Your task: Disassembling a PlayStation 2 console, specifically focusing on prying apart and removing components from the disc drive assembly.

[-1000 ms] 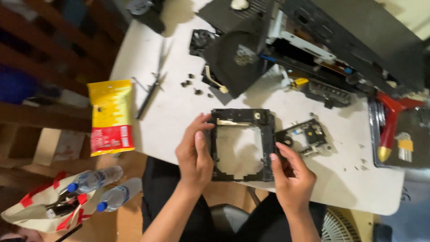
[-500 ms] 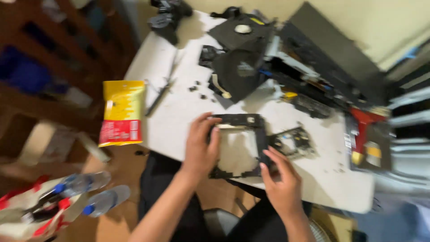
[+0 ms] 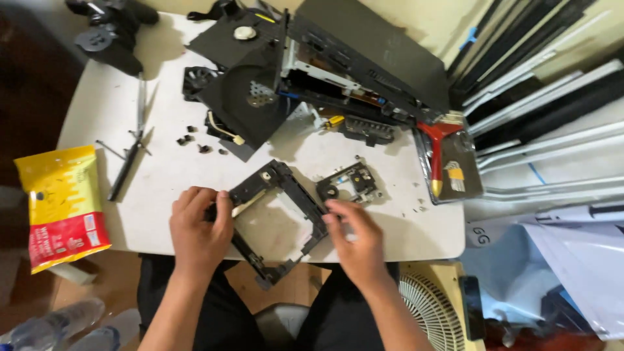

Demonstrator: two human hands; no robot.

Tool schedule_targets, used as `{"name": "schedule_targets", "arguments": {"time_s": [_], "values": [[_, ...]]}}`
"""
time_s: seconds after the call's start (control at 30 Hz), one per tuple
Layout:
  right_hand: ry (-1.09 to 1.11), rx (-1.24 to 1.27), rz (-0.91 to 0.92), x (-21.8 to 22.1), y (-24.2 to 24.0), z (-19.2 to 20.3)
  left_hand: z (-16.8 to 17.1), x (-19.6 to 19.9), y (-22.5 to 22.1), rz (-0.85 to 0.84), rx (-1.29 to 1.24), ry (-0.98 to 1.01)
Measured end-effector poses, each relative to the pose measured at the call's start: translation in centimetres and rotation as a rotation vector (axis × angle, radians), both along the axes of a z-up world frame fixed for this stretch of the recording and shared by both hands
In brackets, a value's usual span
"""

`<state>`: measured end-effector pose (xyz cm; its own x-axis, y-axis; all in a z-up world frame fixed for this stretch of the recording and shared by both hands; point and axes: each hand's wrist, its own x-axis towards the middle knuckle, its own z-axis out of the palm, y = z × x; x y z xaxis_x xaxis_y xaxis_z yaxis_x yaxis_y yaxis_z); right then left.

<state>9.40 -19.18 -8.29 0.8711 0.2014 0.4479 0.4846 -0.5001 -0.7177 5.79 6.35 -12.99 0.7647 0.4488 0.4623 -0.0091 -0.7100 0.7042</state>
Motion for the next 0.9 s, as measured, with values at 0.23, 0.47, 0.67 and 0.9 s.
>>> {"name": "schedule_targets", "arguments": {"time_s": [0.23,0.47,0.67,0.9], "values": [[-0.05,-0.346,0.106,2.7,-4.1,0.9,2.2,-0.3,-1.2,0.059,-0.067,-0.012],[-0.009,-0.692,0.178,3.9,-4.5,1.2,2.3,-0.6,-1.1,0.105,-0.121,-0.018],[-0.087,-0.577,0.186,4.2,-4.6,1.5,3.1,-0.6,-1.1,0.094,-0.148,-0.007],[-0.136,-0.579,0.299,0.9,-0.6,4.5,5.0,-0.8,-1.4,0.003,-0.204,-0.029]]}}
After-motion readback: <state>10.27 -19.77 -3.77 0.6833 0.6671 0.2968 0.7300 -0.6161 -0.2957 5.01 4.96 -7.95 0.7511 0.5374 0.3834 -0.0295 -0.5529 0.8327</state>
